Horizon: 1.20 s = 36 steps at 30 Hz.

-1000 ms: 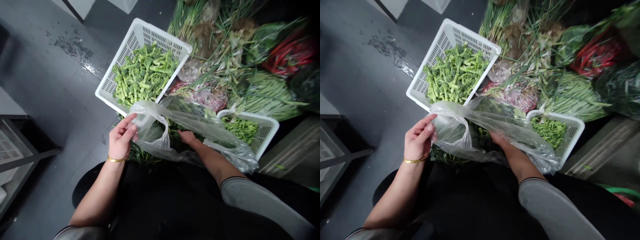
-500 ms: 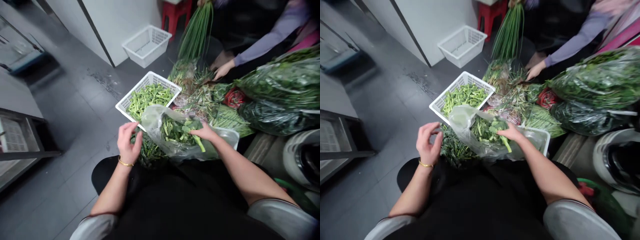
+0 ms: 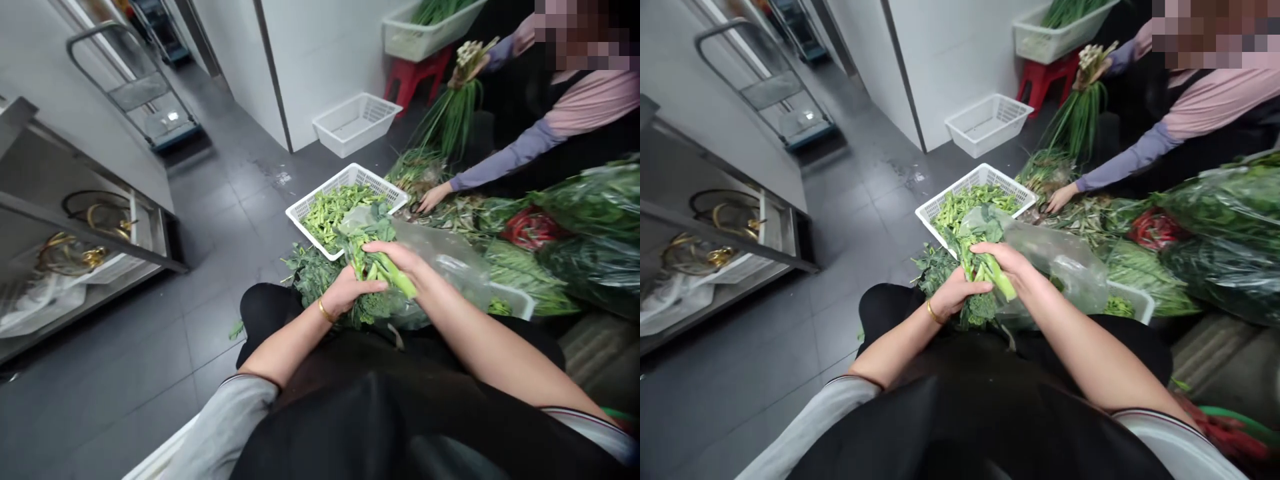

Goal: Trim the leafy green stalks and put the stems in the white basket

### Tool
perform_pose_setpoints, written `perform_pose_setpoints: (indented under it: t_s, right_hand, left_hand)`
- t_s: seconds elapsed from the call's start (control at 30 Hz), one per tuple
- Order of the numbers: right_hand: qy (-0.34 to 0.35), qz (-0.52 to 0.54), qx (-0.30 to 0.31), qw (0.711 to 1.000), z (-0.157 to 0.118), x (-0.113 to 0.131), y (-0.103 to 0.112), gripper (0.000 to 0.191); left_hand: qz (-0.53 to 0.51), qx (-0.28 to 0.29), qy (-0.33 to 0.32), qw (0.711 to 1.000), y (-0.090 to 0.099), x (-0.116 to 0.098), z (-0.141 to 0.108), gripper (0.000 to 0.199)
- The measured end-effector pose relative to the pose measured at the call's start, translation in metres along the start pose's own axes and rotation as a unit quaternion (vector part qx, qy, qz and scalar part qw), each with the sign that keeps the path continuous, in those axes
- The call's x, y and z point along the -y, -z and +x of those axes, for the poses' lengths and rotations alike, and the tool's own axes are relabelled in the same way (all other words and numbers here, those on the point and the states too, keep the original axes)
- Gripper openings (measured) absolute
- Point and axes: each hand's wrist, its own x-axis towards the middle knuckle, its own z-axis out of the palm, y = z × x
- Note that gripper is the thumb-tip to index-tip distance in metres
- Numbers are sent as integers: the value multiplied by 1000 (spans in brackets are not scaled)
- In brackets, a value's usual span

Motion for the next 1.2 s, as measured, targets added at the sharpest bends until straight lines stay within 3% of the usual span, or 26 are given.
perform_pose_setpoints:
  t_s: [0.1, 0.17, 0.23, 0.3, 0.4, 0.5, 0.63, 0.73, 0.83, 0.9, 1.0, 1.07, 1.13, 1.2]
  right_hand:
    - [26, 15, -28, 999, 1, -5, -14, 25]
    - [119, -22, -41, 992, -6, -3, -17, 34]
    - [202, -93, -52, 974, -16, 1, -20, 39]
    - [236, -163, -62, 956, -27, 3, -21, 39]
    - [233, -213, -78, 946, -37, 2, -17, 40]
    - [202, -182, -69, 960, -39, -5, -5, 39]
    - [177, -141, -75, 971, -37, -14, 3, 39]
    - [170, -219, -87, 957, -30, -18, -15, 45]
    - [160, -339, -108, 921, -19, -19, -43, 57]
    - [162, -372, -63, 912, -14, -19, -53, 59]
    - [150, -330, 61, 930, -13, -22, -51, 60]
    - [124, -284, 89, 946, -14, -27, -46, 70]
    - [111, -256, 58, 958, -16, -35, -43, 78]
    - [137, -274, -7, 952, -18, -43, -44, 75]
  left_hand:
    - [-8, -41, 7, 999, 6, 1, -10, 54]
    - [-20, -47, -2, 999, 9, 0, -12, 53]
    - [-29, -31, -2, 999, 10, -2, -14, 51]
    - [-29, 2, 17, 999, 10, -4, -18, 48]
    - [-10, 24, 46, 999, 14, -6, -28, 47]
    - [9, 21, 62, 998, 23, -8, -40, 43]
    - [-42, -43, 26, 998, 31, -12, -48, 47]
    - [-80, -102, -29, 991, 26, -13, -44, 41]
    - [-67, -141, -60, 986, 22, -11, -39, 46]
    - [-47, -168, -74, 982, 26, -9, -40, 52]
    - [-52, -172, -51, 982, 39, -8, -46, 52]
    - [-88, -156, -15, 984, 48, -7, -51, 49]
    - [-125, -144, 9, 982, 53, -6, -55, 49]
    - [-157, -147, 13, 976, 55, -3, -58, 49]
